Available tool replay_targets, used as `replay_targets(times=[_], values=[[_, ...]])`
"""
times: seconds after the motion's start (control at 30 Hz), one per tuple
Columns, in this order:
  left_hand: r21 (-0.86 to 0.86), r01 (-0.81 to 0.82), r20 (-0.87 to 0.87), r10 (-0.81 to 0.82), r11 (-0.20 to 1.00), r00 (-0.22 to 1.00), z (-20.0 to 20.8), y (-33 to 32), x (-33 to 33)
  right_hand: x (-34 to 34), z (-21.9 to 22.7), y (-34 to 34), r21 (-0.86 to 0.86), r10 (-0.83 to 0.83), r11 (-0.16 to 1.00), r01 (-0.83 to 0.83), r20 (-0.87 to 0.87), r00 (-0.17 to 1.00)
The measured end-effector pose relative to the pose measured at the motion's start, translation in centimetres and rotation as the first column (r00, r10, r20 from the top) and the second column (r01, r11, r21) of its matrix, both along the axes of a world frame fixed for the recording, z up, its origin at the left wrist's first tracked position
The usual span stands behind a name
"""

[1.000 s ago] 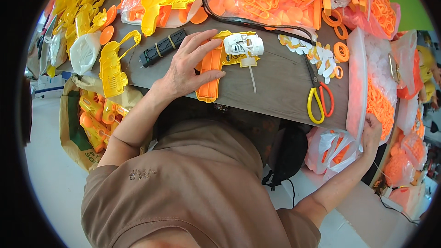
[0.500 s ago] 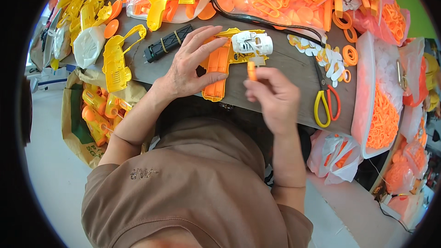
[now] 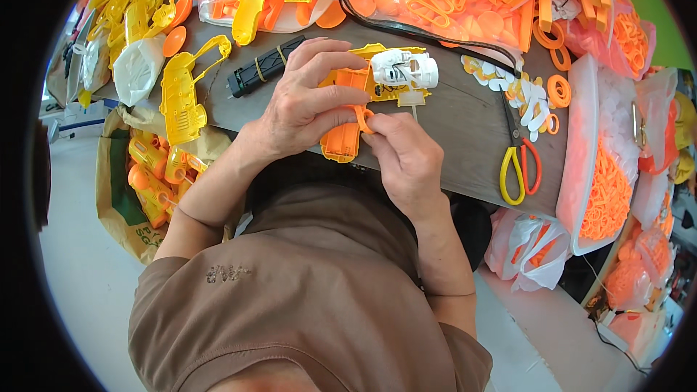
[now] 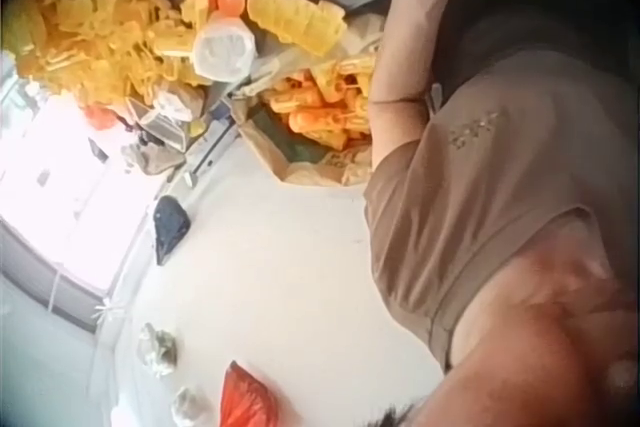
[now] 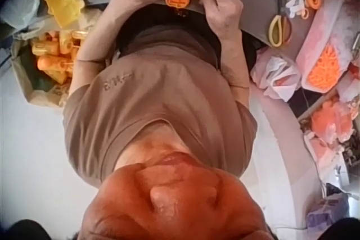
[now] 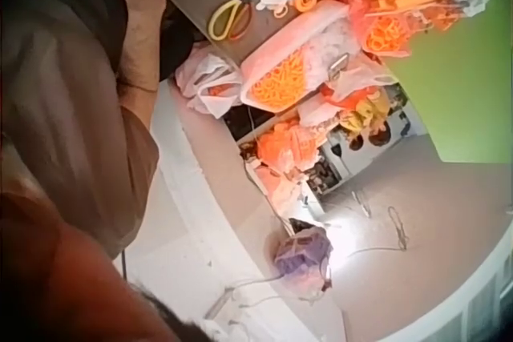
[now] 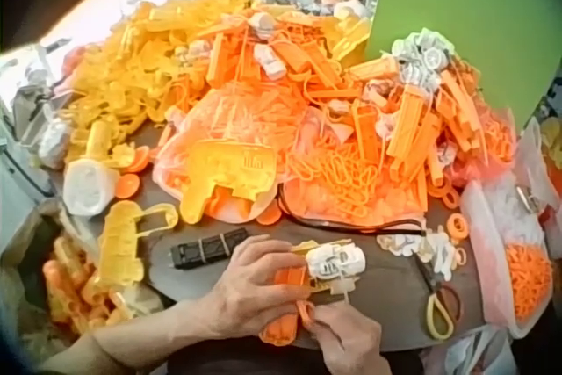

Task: Assembling plastic toy guns by connecting various components and internal mechanisms.

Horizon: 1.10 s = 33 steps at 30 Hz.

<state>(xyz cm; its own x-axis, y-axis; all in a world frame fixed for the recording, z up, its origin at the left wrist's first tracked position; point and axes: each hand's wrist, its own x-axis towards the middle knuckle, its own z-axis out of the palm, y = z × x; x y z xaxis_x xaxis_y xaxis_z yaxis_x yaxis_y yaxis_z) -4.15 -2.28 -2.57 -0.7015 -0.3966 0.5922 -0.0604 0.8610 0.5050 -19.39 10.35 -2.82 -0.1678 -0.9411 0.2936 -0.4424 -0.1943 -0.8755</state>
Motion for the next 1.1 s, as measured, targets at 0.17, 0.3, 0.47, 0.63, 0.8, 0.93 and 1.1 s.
replay_targets(times=[0.17,0.3,0.47,0.63,0.8,0.93,1.1], values=[[-0.118,0.016,-0.008,-0.017,0.993,1.000,-1.2,-0.1,-0.2,-0.1,0.4,0.2,0.069,0.049,0.997,-0.043,-0.080,0.996],[-0.064,-0.025,0.009,0.026,0.998,1.000,-1.0,0.1,-0.1,-0.3,0.2,-0.5,-0.078,-0.062,0.996,0.035,-0.369,0.927],[0.092,-0.027,0.052,0.023,0.995,0.998,-1.4,0.2,0.6,-0.5,0.0,-1.2,-0.016,-0.013,1.000,0.006,-0.484,0.875],[0.089,-0.028,0.086,0.020,0.996,0.996,-1.5,0.0,0.7,-0.7,0.9,-1.7,0.082,0.076,0.996,-0.037,-0.550,0.832],[-0.006,-0.005,0.104,0.006,1.000,0.995,-1.7,-0.2,0.8,-1.6,1.3,-2.5,0.148,0.196,0.979,-0.138,-0.535,0.822],[-0.087,-0.016,0.163,0.030,0.996,0.986,-1.2,0.1,0.7,-2.1,1.7,-2.7,0.240,0.306,0.950,-0.199,-0.596,0.742],[-0.118,-0.019,0.193,0.041,0.993,0.980,-1.2,0.2,0.7,-2.1,1.9,-3.2,0.283,0.351,0.933,-0.224,-0.568,0.744]])
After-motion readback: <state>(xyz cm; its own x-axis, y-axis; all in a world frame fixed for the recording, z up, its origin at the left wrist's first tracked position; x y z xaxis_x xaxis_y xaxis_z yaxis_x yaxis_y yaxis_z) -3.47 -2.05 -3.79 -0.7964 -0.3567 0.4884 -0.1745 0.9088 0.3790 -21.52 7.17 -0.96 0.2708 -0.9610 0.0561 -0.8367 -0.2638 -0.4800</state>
